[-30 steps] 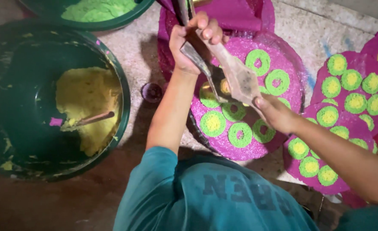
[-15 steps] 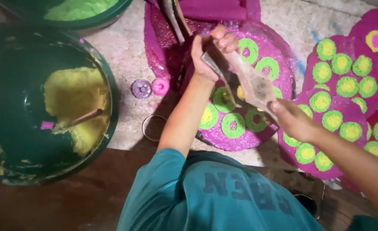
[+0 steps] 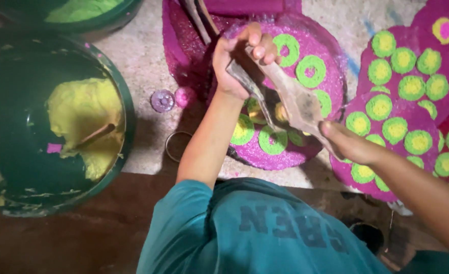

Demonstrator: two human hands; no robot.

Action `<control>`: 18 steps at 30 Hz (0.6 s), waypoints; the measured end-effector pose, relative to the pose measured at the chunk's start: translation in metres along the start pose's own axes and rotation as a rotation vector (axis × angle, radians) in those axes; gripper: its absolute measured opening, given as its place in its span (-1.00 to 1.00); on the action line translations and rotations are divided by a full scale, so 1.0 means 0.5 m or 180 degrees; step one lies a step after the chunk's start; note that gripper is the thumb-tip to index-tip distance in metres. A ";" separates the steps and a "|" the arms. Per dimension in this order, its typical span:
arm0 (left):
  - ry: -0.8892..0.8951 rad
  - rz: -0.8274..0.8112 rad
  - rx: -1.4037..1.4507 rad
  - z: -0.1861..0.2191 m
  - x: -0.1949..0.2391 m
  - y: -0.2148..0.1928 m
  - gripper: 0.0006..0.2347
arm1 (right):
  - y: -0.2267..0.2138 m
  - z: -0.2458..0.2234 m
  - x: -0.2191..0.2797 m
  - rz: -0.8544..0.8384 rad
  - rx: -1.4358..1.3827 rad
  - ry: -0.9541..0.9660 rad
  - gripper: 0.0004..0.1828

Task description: The person uses a wooden press to scoop green and yellow dough from bowls and form circular shapes on a pink tray. They repeatedly fill the press, compress the dough, and release the shaped items onto the tray.

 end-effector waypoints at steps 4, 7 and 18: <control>-0.0033 0.0372 0.0493 -0.084 0.035 0.025 -0.78 | 0.008 0.055 0.140 -0.0041 -0.0331 0.1905 -0.19; 0.0044 0.0419 0.0844 -0.124 0.044 0.020 -0.77 | 0.024 0.034 0.155 0.0368 -0.0574 0.1465 -0.17; 0.0126 0.0173 0.0954 -0.145 0.074 -0.023 -0.77 | 0.054 -0.036 0.116 0.0401 0.0304 0.1238 -0.19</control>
Point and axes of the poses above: each hand's wrist, its own x-axis away from the middle knuckle, its own y-axis out of the palm, z = x × y, the point moved 5 cm from there along -x, towards the middle knuckle, and after that the axes turned 7 degrees about -y, right-handed, at the moved point
